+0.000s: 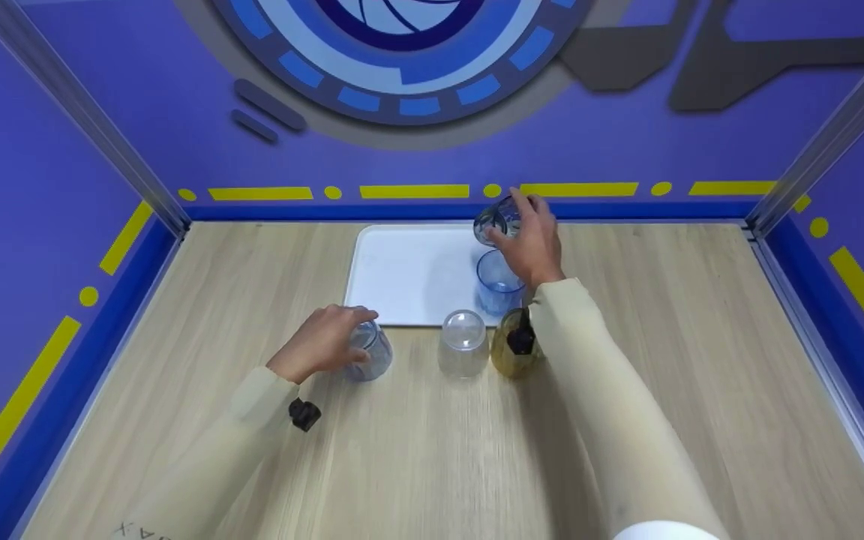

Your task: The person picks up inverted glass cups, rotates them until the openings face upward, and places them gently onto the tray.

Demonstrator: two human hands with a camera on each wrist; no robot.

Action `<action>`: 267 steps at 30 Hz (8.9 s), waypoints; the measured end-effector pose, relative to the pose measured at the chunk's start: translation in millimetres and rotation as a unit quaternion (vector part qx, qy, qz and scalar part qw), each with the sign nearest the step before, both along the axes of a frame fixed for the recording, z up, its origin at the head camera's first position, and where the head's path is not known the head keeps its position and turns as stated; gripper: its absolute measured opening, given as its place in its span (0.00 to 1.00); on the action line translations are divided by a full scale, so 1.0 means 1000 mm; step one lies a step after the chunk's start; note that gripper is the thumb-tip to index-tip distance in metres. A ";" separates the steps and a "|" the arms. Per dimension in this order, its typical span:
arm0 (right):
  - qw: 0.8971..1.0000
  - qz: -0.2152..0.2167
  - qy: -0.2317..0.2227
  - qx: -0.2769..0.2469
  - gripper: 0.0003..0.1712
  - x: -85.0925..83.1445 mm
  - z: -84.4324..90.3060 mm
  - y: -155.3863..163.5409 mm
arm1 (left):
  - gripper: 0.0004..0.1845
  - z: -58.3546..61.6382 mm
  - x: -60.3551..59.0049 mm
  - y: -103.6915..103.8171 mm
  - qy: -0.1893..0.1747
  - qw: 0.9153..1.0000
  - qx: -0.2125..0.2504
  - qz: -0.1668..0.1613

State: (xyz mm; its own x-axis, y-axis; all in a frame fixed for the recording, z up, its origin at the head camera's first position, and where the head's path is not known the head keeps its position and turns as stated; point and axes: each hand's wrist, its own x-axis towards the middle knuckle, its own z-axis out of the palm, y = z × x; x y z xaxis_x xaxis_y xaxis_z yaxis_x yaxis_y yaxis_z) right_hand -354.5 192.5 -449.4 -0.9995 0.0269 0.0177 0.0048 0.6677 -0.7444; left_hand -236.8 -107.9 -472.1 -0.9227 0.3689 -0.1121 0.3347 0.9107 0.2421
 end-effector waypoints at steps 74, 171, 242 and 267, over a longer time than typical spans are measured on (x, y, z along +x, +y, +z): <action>0.994 0.035 -0.053 0.089 0.46 -0.045 -0.037 -0.011 | 0.25 -0.001 0.000 0.000 0.017 1.000 -0.013 0.006; 0.992 0.087 -0.005 0.091 0.48 0.015 -0.016 0.030 | 0.29 -0.002 0.004 0.001 0.005 1.000 0.009 0.013; 0.992 0.106 -0.050 0.043 0.49 0.106 -0.036 0.058 | 0.30 -0.010 0.008 -0.004 0.038 0.999 0.039 -0.002; 0.989 0.142 -0.044 0.021 0.38 0.110 -0.056 0.048 | 0.30 -0.007 0.008 0.006 0.003 0.999 0.039 0.016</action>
State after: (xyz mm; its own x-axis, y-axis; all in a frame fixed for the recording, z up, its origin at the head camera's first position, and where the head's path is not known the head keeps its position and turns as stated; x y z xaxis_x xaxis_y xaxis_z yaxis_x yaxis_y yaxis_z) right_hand -244.0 240.7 -505.4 -0.9641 -0.2549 -0.0746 -0.1245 0.6818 -0.7208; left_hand -229.1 -102.3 -479.6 -0.9348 0.3463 -0.0793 0.3069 0.8996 0.3108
